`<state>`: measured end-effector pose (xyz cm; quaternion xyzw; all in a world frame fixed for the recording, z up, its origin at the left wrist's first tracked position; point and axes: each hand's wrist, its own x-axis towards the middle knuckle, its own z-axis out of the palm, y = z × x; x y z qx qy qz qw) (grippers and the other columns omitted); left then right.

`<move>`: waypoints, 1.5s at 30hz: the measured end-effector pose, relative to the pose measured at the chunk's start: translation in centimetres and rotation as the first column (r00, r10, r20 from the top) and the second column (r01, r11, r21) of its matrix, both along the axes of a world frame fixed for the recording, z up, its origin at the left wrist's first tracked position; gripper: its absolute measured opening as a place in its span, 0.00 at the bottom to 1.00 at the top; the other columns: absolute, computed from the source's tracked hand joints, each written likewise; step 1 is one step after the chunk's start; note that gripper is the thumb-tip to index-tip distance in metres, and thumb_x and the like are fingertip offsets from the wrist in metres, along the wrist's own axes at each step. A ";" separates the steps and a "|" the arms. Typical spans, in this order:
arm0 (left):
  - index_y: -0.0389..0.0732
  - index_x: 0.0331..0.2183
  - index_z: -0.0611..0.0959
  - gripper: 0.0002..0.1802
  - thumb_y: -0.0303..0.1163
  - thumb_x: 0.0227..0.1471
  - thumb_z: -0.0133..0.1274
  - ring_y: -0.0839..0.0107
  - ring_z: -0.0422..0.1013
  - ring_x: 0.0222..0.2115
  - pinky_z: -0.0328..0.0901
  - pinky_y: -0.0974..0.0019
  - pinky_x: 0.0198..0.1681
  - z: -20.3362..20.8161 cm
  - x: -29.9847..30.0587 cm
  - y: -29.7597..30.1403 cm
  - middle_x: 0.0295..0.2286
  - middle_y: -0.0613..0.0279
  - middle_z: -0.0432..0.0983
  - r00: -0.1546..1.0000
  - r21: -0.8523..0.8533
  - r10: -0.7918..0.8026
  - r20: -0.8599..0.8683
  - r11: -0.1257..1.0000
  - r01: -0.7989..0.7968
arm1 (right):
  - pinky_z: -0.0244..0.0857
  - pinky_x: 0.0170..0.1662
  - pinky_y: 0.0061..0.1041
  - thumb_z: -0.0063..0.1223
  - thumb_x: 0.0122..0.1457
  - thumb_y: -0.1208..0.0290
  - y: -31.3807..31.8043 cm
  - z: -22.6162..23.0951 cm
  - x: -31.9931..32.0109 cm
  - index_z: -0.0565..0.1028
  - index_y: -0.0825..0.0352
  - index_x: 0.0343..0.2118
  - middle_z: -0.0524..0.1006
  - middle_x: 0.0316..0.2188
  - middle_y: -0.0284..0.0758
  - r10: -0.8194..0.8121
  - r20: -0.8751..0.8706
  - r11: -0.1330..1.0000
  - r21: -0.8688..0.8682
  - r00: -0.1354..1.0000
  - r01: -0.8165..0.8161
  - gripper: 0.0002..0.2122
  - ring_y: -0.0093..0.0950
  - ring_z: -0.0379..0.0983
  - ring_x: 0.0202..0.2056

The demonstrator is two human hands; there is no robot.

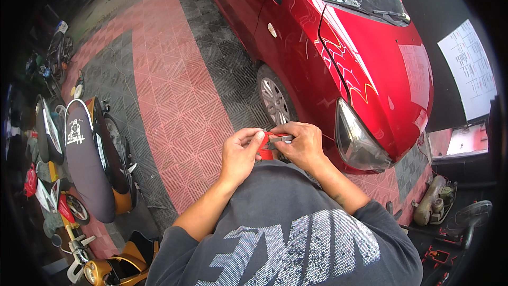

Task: The person holds a roll of red tape and uses a small blade to cut a piece from it. The person repeatedly cuts and adjusts the tape while standing in front of a red car.

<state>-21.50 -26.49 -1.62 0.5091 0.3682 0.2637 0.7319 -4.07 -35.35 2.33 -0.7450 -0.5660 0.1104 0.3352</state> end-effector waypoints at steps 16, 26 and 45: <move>0.32 0.46 0.84 0.12 0.32 0.68 0.58 0.73 0.83 0.30 0.71 0.75 0.25 -0.4 0.3 -0.2 0.35 0.57 0.86 0.998 -0.146 0.046 0.040 0.989 -0.040 | 0.77 0.35 0.27 0.72 0.52 0.68 -0.2 0.2 0.0 0.88 0.66 0.38 0.88 0.31 0.38 -0.005 -0.171 0.998 -0.069 0.985 -0.007 0.11 0.29 0.86 0.29; 0.34 0.47 0.86 0.13 0.33 0.67 0.60 0.76 0.82 0.30 0.71 0.76 0.26 -0.6 -0.1 0.0 0.35 0.61 0.86 0.994 -0.192 -0.015 0.111 0.981 0.036 | 0.77 0.34 0.30 0.70 0.53 0.62 -0.3 -0.6 0.2 0.89 0.58 0.38 0.88 0.32 0.33 -0.030 -0.270 0.996 -0.087 0.962 0.007 0.11 0.31 0.85 0.29; 0.35 0.50 0.83 0.13 0.30 0.67 0.59 0.74 0.80 0.43 0.74 0.68 0.48 -1.6 -0.9 -0.2 0.43 0.59 0.85 0.966 -0.163 -0.073 0.250 0.980 0.116 | 0.79 0.46 0.23 0.72 0.58 0.79 -0.5 -2.2 0.7 0.79 0.73 0.54 0.85 0.41 0.37 0.062 -0.637 0.994 -0.032 0.768 -0.107 0.21 0.20 0.82 0.43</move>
